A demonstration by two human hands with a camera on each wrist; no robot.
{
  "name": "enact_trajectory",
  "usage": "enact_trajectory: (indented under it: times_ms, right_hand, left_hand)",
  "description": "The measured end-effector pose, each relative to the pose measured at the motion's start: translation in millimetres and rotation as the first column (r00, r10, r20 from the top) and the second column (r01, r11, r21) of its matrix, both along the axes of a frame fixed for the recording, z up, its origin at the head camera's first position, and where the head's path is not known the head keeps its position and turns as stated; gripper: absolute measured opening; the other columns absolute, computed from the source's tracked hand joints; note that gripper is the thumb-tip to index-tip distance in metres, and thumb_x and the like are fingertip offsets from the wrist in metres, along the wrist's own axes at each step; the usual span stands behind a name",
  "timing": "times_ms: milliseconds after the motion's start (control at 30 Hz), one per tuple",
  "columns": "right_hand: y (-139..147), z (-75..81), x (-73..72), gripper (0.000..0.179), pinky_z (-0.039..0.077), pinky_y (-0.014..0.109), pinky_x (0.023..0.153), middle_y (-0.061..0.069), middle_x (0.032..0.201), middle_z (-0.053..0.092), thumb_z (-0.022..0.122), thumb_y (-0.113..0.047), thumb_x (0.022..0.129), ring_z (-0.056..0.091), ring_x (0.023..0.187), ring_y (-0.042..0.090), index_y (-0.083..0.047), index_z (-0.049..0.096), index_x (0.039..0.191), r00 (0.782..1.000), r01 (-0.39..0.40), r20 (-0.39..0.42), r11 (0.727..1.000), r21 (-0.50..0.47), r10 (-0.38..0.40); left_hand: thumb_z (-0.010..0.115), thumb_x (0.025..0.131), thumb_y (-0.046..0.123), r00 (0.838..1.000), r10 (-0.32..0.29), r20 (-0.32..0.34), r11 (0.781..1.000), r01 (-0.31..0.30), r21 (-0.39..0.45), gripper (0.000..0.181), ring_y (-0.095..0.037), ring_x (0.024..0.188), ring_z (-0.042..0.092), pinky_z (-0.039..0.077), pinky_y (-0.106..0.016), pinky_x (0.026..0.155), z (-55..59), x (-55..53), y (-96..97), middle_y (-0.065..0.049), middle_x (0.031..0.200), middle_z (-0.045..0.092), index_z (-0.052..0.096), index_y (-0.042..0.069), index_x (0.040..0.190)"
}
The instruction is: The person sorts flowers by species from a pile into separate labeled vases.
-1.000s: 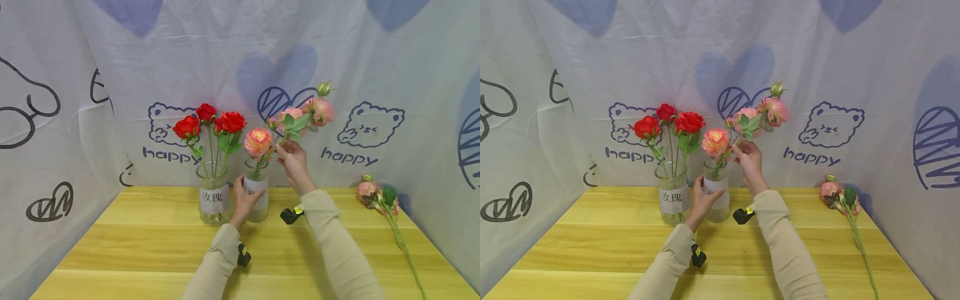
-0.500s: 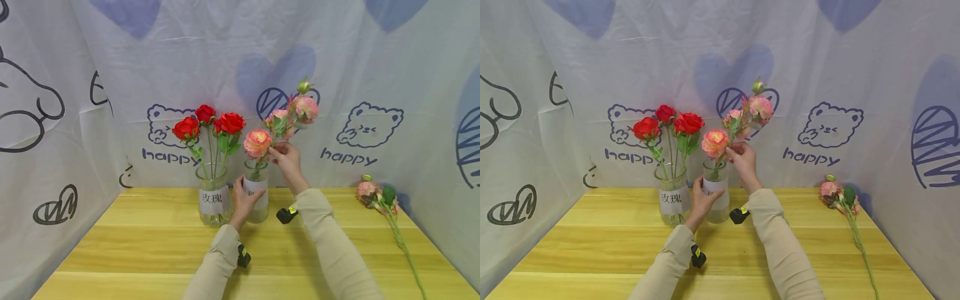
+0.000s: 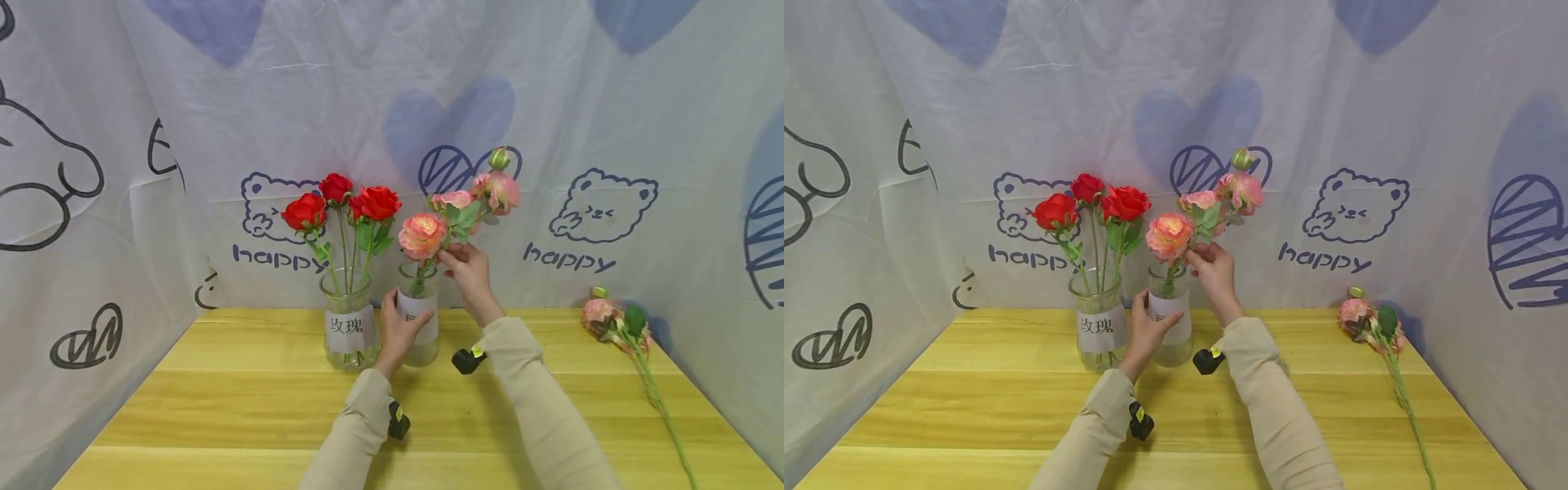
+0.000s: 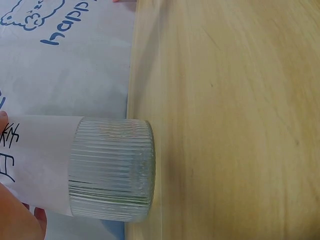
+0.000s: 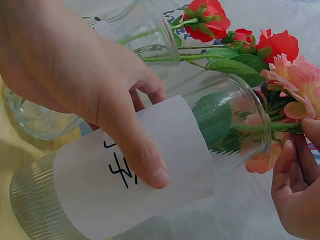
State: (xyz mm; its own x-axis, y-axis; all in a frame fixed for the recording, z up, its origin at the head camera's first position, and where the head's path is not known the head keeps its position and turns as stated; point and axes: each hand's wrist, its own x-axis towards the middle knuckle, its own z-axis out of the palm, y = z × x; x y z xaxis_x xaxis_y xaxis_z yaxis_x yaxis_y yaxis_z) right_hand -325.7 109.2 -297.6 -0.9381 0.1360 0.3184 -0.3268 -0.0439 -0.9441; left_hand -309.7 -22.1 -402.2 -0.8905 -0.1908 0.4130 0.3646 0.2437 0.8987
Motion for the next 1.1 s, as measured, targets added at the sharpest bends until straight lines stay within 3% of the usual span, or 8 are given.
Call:
enact_trajectory:
  times_ms: [267,433,733,900,1100]
  right_hand:
    - [1.1,-5.7,-1.6,0.018,0.051,0.024,0.063,-0.007,0.078,0.066,0.065,-0.008,0.092,0.063,0.079,0.01,0.006,0.063,0.104,1.0,0.005,0.007,0.999,-0.038,-0.004]
    - [0.8,-5.9,-2.7,0.016,0.052,0.025,0.064,-0.007,0.078,0.066,0.065,-0.008,0.092,0.063,0.076,0.007,0.004,0.064,0.103,1.0,0.002,-0.011,1.0,-0.007,-0.002]
    - [-3.4,-1.8,-1.1,0.02,0.052,0.023,0.065,0.013,0.098,0.068,0.064,-0.01,0.094,0.061,0.079,0.006,0.006,0.062,0.106,0.999,0.018,-0.052,0.994,0.105,-0.013]
    - [-3.0,-1.4,-1.7,0.018,0.053,0.029,0.067,0.012,0.094,0.068,0.063,-0.01,0.094,0.062,0.079,0.01,0.005,0.062,0.104,0.998,0.031,-0.064,0.992,0.122,-0.023]
    - [-1.4,-1.7,-4.1,0.016,0.05,0.021,0.061,0.013,0.091,0.068,0.063,-0.008,0.094,0.061,0.078,0.011,0.007,0.062,0.101,0.996,0.045,-0.077,0.99,0.135,-0.034]
  left_hand:
    - [0.082,0.077,0.014,1.0,0.002,0.014,1.0,-0.002,0.009,0.074,-0.037,0.115,0.048,0.041,-0.051,0.097,0.4,0.9,-0.3,-0.023,0.13,0.047,0.041,-0.004,0.136]
    - [0.082,0.077,0.014,1.0,-0.002,0.023,1.0,0.001,0.009,0.074,-0.037,0.115,0.048,0.041,-0.051,0.097,0.1,0.1,-1.3,-0.022,0.129,0.047,0.041,-0.003,0.136]
    - [0.082,0.077,0.014,1.0,0.001,-0.004,1.0,-0.001,0.0,0.073,-0.037,0.113,0.049,0.042,-0.051,0.096,-1.0,-1.2,-1.4,-0.023,0.128,0.048,0.042,-0.004,0.135]
    - [0.082,0.077,0.014,1.0,0.001,0.0,1.0,-0.001,-0.007,0.073,-0.037,0.114,0.049,0.042,-0.051,0.096,0.3,0.4,-0.4,-0.023,0.129,0.048,0.042,-0.004,0.135]
    - [0.082,0.076,0.013,1.0,0.005,0.0,1.0,-0.005,-0.003,0.073,-0.037,0.113,0.049,0.042,-0.051,0.096,1.4,1.1,0.5,-0.023,0.128,0.049,0.043,-0.004,0.134]
